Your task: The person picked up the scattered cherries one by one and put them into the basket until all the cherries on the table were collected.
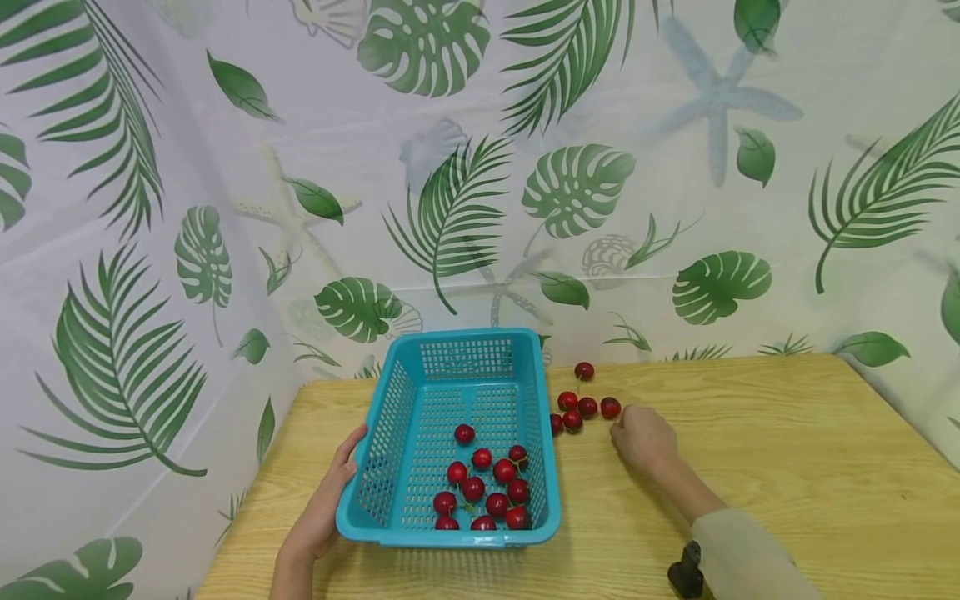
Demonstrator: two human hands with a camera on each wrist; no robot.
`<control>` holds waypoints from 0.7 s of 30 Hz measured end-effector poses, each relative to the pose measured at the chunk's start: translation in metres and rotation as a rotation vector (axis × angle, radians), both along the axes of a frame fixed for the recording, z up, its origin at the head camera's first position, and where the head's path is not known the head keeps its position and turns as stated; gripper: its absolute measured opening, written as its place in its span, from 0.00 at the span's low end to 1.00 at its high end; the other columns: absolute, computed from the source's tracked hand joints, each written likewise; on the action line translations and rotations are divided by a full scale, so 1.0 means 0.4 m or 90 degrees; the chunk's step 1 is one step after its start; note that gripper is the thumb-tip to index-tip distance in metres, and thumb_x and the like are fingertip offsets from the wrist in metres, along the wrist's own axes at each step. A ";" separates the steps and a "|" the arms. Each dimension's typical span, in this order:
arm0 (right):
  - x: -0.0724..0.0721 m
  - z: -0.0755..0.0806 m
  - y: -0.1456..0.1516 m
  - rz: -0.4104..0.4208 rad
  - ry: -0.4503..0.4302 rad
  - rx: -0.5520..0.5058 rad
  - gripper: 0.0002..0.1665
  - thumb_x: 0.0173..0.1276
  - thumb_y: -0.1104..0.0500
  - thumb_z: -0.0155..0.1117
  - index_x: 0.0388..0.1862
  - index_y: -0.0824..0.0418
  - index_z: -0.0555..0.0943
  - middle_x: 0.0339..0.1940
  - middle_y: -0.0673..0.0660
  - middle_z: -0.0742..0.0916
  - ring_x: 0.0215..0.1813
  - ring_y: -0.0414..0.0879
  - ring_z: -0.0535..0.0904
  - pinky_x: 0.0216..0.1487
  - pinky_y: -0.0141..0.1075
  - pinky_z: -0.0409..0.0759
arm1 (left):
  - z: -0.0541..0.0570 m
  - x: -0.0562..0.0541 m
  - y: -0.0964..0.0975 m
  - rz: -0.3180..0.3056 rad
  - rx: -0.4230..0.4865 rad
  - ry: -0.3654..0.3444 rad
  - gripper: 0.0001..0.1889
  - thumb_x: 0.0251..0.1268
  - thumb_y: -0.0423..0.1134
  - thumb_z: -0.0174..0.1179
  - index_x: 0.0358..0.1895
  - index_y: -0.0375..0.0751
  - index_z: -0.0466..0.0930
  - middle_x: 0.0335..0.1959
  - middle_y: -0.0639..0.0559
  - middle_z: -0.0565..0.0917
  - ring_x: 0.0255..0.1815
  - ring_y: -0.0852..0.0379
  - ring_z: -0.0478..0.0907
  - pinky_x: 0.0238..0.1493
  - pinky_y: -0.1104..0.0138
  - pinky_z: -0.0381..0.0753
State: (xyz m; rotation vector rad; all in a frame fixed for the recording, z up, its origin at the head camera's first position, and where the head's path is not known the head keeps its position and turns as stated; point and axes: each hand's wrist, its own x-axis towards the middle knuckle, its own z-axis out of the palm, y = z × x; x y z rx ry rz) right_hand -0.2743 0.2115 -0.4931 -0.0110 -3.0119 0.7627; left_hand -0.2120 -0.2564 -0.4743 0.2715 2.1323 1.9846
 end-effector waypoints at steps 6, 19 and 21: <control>0.000 0.007 0.015 0.003 0.027 -0.017 0.22 0.70 0.64 0.47 0.13 0.56 0.65 0.12 0.51 0.69 0.16 0.42 0.62 0.18 0.34 0.61 | 0.000 -0.001 -0.001 -0.005 0.008 -0.002 0.27 0.82 0.52 0.30 0.80 0.59 0.43 0.80 0.37 0.42 0.73 0.25 0.52 0.55 0.50 0.75; 0.020 0.059 0.002 0.031 0.108 -0.070 0.13 0.76 0.64 0.50 0.37 0.74 0.78 0.28 0.62 0.84 0.26 0.48 0.78 0.31 0.43 0.80 | -0.001 0.000 0.000 -0.008 0.004 0.006 0.28 0.82 0.52 0.30 0.80 0.56 0.41 0.80 0.37 0.42 0.73 0.26 0.52 0.57 0.50 0.73; 0.026 0.071 -0.006 0.040 0.116 -0.090 0.14 0.76 0.64 0.49 0.38 0.74 0.78 0.28 0.61 0.83 0.26 0.48 0.77 0.31 0.44 0.80 | -0.001 -0.001 0.000 -0.009 0.002 0.006 0.28 0.82 0.52 0.30 0.80 0.57 0.41 0.80 0.36 0.42 0.72 0.25 0.52 0.56 0.50 0.73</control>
